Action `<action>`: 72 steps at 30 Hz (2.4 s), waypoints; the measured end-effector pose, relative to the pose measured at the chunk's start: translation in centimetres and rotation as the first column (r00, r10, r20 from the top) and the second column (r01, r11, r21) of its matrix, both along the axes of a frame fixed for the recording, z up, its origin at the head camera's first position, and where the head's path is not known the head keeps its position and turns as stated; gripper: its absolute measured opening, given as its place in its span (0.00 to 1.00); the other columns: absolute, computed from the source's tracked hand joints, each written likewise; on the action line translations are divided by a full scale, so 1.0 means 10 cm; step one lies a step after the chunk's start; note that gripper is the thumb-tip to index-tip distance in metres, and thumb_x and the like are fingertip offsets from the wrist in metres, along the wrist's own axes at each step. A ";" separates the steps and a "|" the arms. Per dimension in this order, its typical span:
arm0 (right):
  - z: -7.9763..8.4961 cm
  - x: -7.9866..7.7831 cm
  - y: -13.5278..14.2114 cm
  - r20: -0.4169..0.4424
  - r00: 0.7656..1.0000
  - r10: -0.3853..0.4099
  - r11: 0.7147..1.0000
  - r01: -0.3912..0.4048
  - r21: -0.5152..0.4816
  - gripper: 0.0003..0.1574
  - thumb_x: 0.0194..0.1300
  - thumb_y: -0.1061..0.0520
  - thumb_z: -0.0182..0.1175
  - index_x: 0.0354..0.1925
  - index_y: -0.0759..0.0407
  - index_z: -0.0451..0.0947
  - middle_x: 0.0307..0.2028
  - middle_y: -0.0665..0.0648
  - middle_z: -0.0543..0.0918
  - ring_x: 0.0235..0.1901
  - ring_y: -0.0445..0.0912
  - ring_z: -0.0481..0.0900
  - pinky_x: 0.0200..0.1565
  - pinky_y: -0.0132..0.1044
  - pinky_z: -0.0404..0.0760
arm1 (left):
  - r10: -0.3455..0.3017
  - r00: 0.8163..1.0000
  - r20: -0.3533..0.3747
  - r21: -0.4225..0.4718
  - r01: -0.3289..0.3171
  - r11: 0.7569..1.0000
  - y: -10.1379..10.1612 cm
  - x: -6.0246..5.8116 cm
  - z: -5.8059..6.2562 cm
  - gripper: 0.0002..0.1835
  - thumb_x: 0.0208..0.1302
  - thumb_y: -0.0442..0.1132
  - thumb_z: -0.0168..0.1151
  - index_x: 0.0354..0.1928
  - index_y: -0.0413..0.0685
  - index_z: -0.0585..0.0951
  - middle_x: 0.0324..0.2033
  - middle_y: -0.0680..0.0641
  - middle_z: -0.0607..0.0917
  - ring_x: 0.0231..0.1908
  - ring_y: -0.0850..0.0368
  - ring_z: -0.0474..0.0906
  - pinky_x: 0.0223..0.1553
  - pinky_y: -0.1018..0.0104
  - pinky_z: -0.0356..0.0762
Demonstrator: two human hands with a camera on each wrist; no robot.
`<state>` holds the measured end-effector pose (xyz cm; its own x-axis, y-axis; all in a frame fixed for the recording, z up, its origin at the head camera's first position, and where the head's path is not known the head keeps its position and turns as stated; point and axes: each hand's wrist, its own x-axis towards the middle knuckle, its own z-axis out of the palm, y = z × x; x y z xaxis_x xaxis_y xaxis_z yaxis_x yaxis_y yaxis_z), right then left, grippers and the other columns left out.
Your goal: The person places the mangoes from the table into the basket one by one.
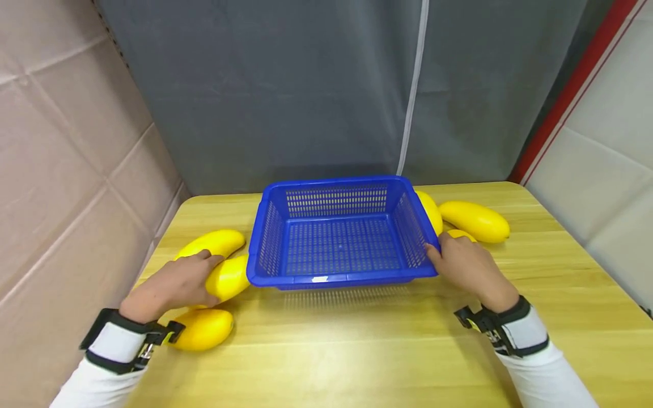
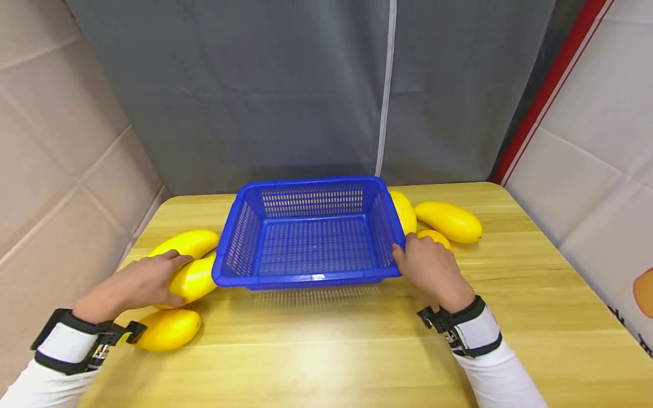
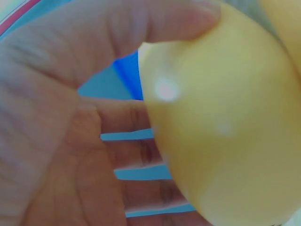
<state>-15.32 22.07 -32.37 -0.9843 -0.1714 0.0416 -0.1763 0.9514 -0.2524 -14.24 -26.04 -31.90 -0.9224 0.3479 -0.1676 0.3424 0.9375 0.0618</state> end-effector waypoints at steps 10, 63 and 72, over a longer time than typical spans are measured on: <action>0.00 0.01 0.01 0.016 1.000 -0.001 1.000 0.001 0.009 0.24 0.70 0.49 0.50 0.37 0.72 0.71 0.18 0.57 0.68 0.16 0.49 0.68 0.17 0.37 0.63 | 0.009 0.994 -0.106 0.019 -0.007 1.000 -0.16 -0.02 0.28 0.44 0.39 0.53 0.75 0.55 0.28 0.73 0.41 0.35 0.77 0.29 0.46 0.74 0.31 0.50 0.75; 0.03 -0.01 -0.04 0.057 0.998 0.008 1.000 -0.008 -0.013 0.28 0.73 0.48 0.47 0.45 0.77 0.69 0.22 0.59 0.71 0.22 0.51 0.72 0.23 0.40 0.69 | -0.276 0.926 -0.256 -0.075 0.266 0.961 1.30 -1.09 0.72 0.37 0.44 0.51 0.73 0.58 0.44 0.75 0.41 0.45 0.77 0.35 0.49 0.75 0.36 0.55 0.77; 0.03 -0.02 -0.05 0.047 0.999 0.018 1.000 -0.017 -0.009 0.27 0.73 0.49 0.47 0.45 0.76 0.69 0.23 0.59 0.71 0.22 0.51 0.71 0.22 0.41 0.69 | -0.271 0.929 -0.250 -0.097 0.254 0.962 1.43 -1.25 0.55 0.35 0.45 0.53 0.70 0.56 0.45 0.76 0.41 0.44 0.77 0.35 0.48 0.76 0.36 0.53 0.77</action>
